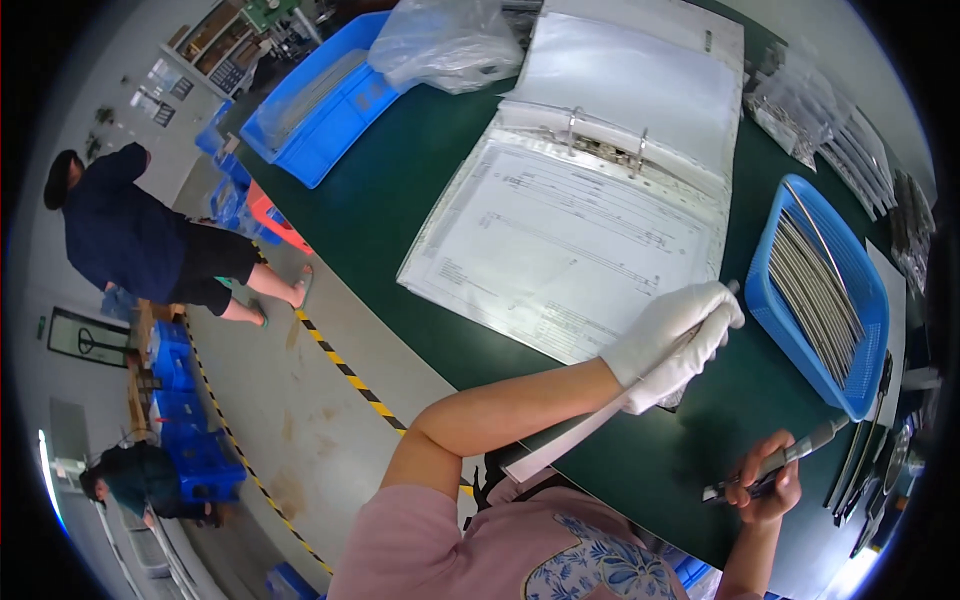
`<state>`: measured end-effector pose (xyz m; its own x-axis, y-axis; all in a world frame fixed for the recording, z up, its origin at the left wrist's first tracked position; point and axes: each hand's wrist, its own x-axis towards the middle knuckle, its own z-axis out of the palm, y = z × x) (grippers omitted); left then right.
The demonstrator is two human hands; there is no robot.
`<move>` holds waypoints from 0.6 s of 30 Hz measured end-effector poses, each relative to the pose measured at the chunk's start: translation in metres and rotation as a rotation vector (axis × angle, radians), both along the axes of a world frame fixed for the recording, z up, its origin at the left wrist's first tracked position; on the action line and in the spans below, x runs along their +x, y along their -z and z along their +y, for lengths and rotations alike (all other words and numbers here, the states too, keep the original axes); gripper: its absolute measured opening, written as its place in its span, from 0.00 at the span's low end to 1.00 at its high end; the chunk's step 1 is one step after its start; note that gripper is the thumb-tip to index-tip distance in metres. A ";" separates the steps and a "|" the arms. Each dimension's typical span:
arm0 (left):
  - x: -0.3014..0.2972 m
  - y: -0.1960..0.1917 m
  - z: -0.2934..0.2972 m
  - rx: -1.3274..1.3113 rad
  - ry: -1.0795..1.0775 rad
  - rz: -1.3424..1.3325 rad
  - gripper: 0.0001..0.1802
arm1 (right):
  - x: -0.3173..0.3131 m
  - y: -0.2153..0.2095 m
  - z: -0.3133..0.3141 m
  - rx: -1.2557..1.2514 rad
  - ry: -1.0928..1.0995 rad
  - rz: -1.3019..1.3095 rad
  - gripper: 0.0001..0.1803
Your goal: The recorder uses a digital caliper and a micrometer to measure the dimensions of metal rods while consulting a technical diagram.
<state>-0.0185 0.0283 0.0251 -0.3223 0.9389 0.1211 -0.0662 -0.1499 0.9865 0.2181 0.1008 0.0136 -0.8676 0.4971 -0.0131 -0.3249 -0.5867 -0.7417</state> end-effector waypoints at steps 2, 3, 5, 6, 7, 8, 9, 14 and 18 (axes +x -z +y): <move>-0.004 0.003 0.002 0.003 -0.159 0.091 0.07 | -0.020 -0.012 -0.017 -0.038 -0.005 -0.065 0.21; -0.005 0.006 0.005 0.004 -0.160 0.087 0.07 | -0.029 -0.014 -0.023 0.158 -0.010 -0.105 0.21; -0.009 0.009 0.007 0.088 -0.491 0.475 0.04 | -0.045 -0.022 -0.030 0.331 -0.074 -0.150 0.21; -0.012 0.010 0.005 0.086 -0.494 0.470 0.04 | -0.050 -0.021 -0.036 0.332 -0.078 -0.155 0.21; -0.015 0.004 0.004 -0.024 -0.519 0.588 0.04 | -0.053 -0.023 -0.039 0.326 -0.075 -0.123 0.21; -0.019 0.000 0.004 -0.136 -0.543 0.704 0.05 | -0.056 -0.024 -0.042 0.321 -0.075 -0.092 0.22; -0.022 -0.001 0.006 -0.133 -0.555 0.694 0.05 | -0.058 -0.027 -0.045 0.308 -0.060 -0.091 0.23; -0.045 -0.002 0.006 -0.332 -0.612 0.822 0.07 | -0.067 -0.026 -0.061 0.398 0.053 -0.219 0.21; -0.056 0.001 0.004 -0.357 -0.736 0.911 0.06 | -0.071 -0.021 -0.058 0.452 0.099 -0.310 0.19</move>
<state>-0.0741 0.0327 0.0239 -0.7225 0.5948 0.3526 0.6559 0.4283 0.6215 0.1467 0.0431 0.0343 -0.8058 0.5915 -0.0267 -0.0889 -0.1654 -0.9822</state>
